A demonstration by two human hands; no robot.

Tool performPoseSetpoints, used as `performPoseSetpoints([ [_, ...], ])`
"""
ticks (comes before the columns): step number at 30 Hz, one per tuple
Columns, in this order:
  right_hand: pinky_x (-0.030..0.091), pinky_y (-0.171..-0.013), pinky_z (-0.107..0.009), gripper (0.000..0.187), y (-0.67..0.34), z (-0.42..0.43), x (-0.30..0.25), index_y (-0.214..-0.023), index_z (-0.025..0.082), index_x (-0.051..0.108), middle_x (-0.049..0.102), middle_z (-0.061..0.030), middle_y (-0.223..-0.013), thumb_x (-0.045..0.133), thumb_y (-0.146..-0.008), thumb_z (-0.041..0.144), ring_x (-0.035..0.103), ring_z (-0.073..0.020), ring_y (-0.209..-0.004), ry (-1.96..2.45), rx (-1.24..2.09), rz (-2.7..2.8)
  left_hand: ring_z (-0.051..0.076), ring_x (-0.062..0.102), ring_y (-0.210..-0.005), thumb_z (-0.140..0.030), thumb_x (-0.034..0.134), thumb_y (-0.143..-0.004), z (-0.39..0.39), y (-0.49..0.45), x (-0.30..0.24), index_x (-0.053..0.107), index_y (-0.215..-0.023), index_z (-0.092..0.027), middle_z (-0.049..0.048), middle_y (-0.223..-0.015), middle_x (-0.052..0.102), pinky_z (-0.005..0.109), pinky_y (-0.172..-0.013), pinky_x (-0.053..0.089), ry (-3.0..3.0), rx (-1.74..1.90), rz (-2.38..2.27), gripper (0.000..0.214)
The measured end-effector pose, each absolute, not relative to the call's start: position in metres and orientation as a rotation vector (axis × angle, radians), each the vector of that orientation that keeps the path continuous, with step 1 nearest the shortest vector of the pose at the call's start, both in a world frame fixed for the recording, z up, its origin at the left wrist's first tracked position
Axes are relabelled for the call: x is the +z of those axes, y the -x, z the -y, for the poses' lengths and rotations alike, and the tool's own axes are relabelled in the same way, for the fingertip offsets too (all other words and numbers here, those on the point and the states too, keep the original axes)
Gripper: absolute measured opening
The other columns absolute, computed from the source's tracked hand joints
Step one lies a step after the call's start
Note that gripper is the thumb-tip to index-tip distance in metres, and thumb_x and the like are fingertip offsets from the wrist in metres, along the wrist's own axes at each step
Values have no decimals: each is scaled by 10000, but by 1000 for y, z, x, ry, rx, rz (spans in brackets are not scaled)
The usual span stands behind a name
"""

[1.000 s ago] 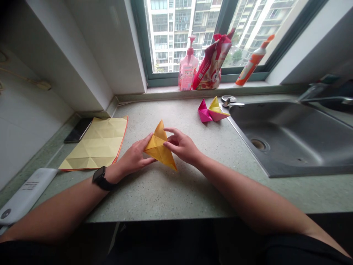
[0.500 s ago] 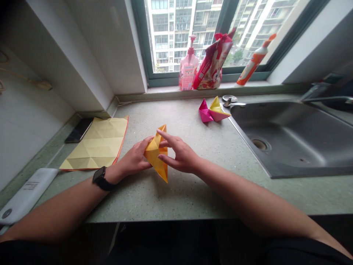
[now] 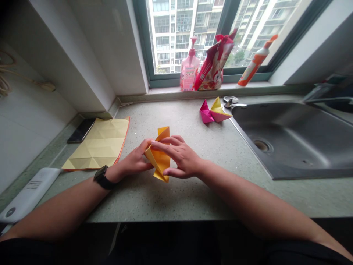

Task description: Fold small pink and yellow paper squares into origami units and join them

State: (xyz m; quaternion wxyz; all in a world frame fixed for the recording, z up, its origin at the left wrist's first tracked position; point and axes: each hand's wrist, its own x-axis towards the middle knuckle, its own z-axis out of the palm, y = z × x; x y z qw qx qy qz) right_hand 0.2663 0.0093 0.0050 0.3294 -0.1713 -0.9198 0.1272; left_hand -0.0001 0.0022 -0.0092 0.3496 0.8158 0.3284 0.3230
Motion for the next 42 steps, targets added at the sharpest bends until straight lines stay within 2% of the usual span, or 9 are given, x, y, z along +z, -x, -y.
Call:
performPoseSetpoints([
  [6, 364, -1222, -593, 1078, -265, -9, 5, -1801, 298, 164, 741, -117, -1464, 660, -962, 760, 623, -396, -1352, 395, 299, 2395, 276, 745, -1152, -430, 833, -927, -4, 2, -7, 639, -1329, -231, 97, -1308, 754, 388, -992, 599, -2051, 870, -898, 489],
  [13, 419, -1206, -610, 1123, -268, -11, 5, -1783, 304, 253, 698, -134, -1477, 731, -889, 787, 632, -419, -1328, 357, 359, 2381, 243, 763, -1016, -428, 780, -959, -4, 0, -4, 729, -1233, -210, 62, -1161, 804, 337, -901, 595, -2047, 884, -942, 354],
  [20, 469, -1178, -586, 1104, -265, -8, 6, -1802, 279, 193, 684, -150, -1496, 677, -941, 774, 635, -398, -1314, 330, 345, 2424, 227, 757, -935, -425, 747, -978, -7, 2, -7, 802, -1092, -210, 45, -1068, 832, 322, -851, 567, -2088, 865, -1072, 249],
  [26, 511, -1144, -599, 961, -267, -4, 6, -1761, 351, 339, 724, -117, -1405, 723, -954, 705, 678, -383, -1256, 434, 279, 2370, 211, 705, -787, -564, 668, -1014, -11, 5, -11, 828, -874, -205, 36, -859, 811, 312, -757, 532, -2143, 820, -1165, 417],
  [31, 423, -1248, -684, 963, -272, -5, 8, -1733, 424, 350, 597, -131, -1557, 816, -915, 622, 546, -448, -1447, 677, 189, 2173, 218, 704, -774, -653, 606, -1050, -11, 5, -9, 840, -883, -210, 39, -834, 799, 324, -752, 550, -2114, 837, -1154, 528],
  [35, 434, -1261, -671, 1113, -274, -17, 4, -1775, 378, 195, 437, -168, -1713, 826, -899, 650, 434, -430, -1579, 794, 484, 1966, 241, 748, -837, -714, 607, -1038, -11, 6, -10, 849, -973, -195, 52, -918, 825, 328, -775, 589, -2002, 854, -1157, 576],
  [37, 465, -1238, -660, 1163, -273, -23, -1, -1779, 375, 169, 492, -175, -1685, 840, -877, 672, 487, -401, -1554, 844, 754, 1879, 260, 773, -899, -742, 614, -1024, -12, 7, -12, 850, -1033, -188, 72, -998, 843, 349, -830, 607, -1930, 867, -1133, 602],
  [39, 502, -1205, -646, 1087, -271, -28, -5, -1743, 366, 305, 609, -162, -1589, 861, -857, 663, 595, -373, -1461, 885, 1003, 1823, 279, 785, -978, -765, 622, -1011, -14, 8, -13, 845, -1075, -185, 96, -1081, 849, 377, -899, 614, -1876, 876, -1086, 625],
  [42, 571, -1135, -572, 679, -266, -29, -6, -1457, 293, 689, 762, -125, -1383, 848, -885, 624, 743, -315, -1235, 905, 1245, 1801, 288, 779, -1056, -770, 629, -1005, -15, 8, -16, 832, -1120, -187, 111, -1153, 843, 407, -972, 609, -1867, 884, -983, 628],
])
